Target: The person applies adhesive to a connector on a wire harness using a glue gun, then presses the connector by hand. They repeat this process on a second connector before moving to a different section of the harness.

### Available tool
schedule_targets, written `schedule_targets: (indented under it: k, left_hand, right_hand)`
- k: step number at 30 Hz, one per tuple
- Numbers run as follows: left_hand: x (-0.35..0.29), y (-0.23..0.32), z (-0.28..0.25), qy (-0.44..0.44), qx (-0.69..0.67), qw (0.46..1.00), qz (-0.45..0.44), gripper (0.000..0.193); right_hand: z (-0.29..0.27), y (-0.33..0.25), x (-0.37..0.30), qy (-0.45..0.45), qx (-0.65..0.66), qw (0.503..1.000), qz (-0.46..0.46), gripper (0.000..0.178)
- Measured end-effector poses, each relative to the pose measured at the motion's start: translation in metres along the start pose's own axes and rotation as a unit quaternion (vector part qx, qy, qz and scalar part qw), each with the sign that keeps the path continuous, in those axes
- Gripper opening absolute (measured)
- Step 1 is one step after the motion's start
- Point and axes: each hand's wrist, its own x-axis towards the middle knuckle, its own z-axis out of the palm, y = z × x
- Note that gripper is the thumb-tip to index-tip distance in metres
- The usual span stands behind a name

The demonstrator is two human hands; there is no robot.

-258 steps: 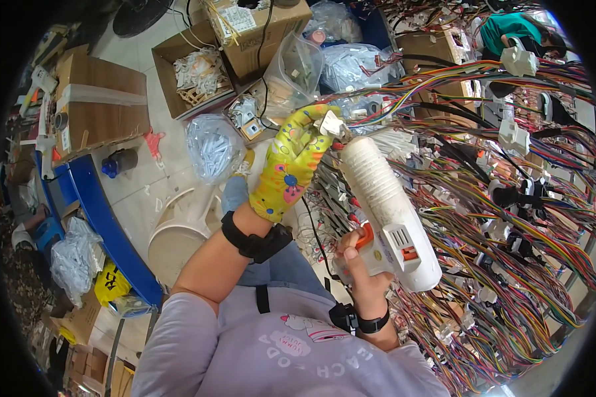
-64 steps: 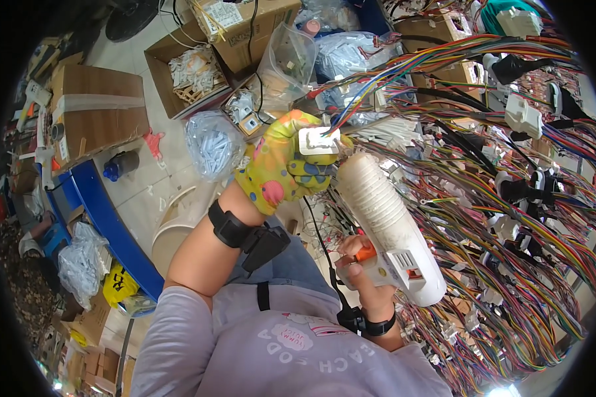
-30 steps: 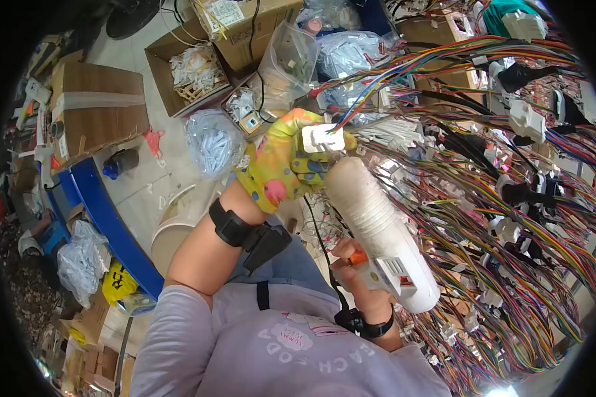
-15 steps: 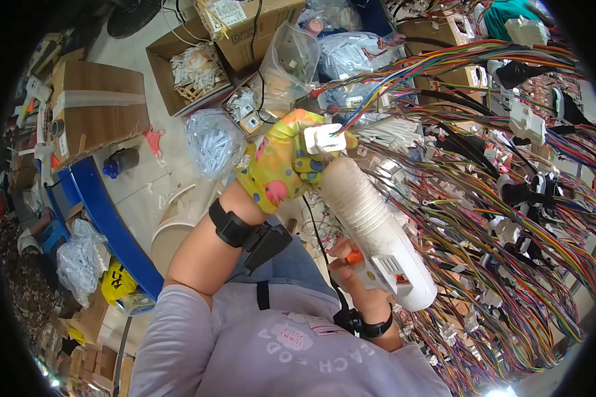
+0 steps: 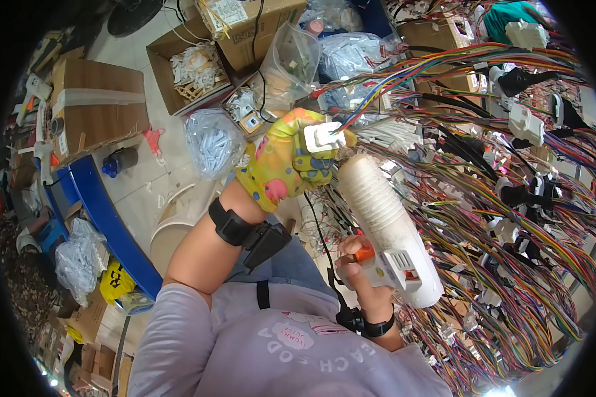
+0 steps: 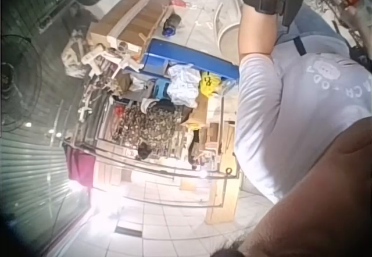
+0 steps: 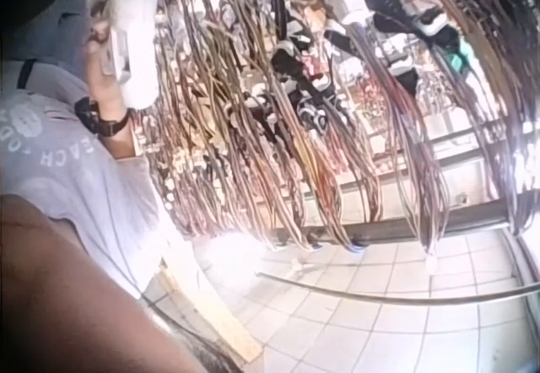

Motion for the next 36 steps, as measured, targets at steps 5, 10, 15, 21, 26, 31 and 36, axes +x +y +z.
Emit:
schedule_targets:
  k: [5,10,15,21,26,31,36]
  left_hand:
    - [0.008,0.001,-0.013,-0.104,-0.034,0.994,-0.026,0.046]
    - [0.033,0.002,-0.031,-0.123,-0.013,0.992,0.012,0.038]
    - [0.069,0.016,-0.048,-0.173,-0.004,0.981,0.087,0.032]
    - [0.087,0.028,-0.043,-0.196,-0.010,0.977,0.084,0.036]
    - [0.097,0.035,-0.040,-0.174,0.012,0.980,0.099,0.039]
    - [0.117,0.045,-0.032,-0.187,-0.061,0.979,0.044,0.042]
    - [0.138,0.053,-0.026,-0.186,-0.061,0.980,0.023,0.040]
  right_hand:
    - [-0.003,0.001,0.002,0.007,0.001,1.000,-0.025,0.040]
    - [-0.007,0.002,-0.003,0.031,0.028,0.998,-0.044,0.042]
    - [-0.011,-0.003,-0.004,0.038,0.017,0.998,-0.047,0.048]
    - [0.003,-0.023,0.005,0.058,-0.006,0.996,-0.073,0.054]
    - [0.006,-0.033,0.018,0.047,-0.025,0.994,-0.097,0.052]
    - [0.016,-0.042,0.028,0.071,-0.011,0.994,-0.084,0.056]
    - [0.023,-0.059,0.033,0.085,-0.019,0.992,-0.094,0.057]
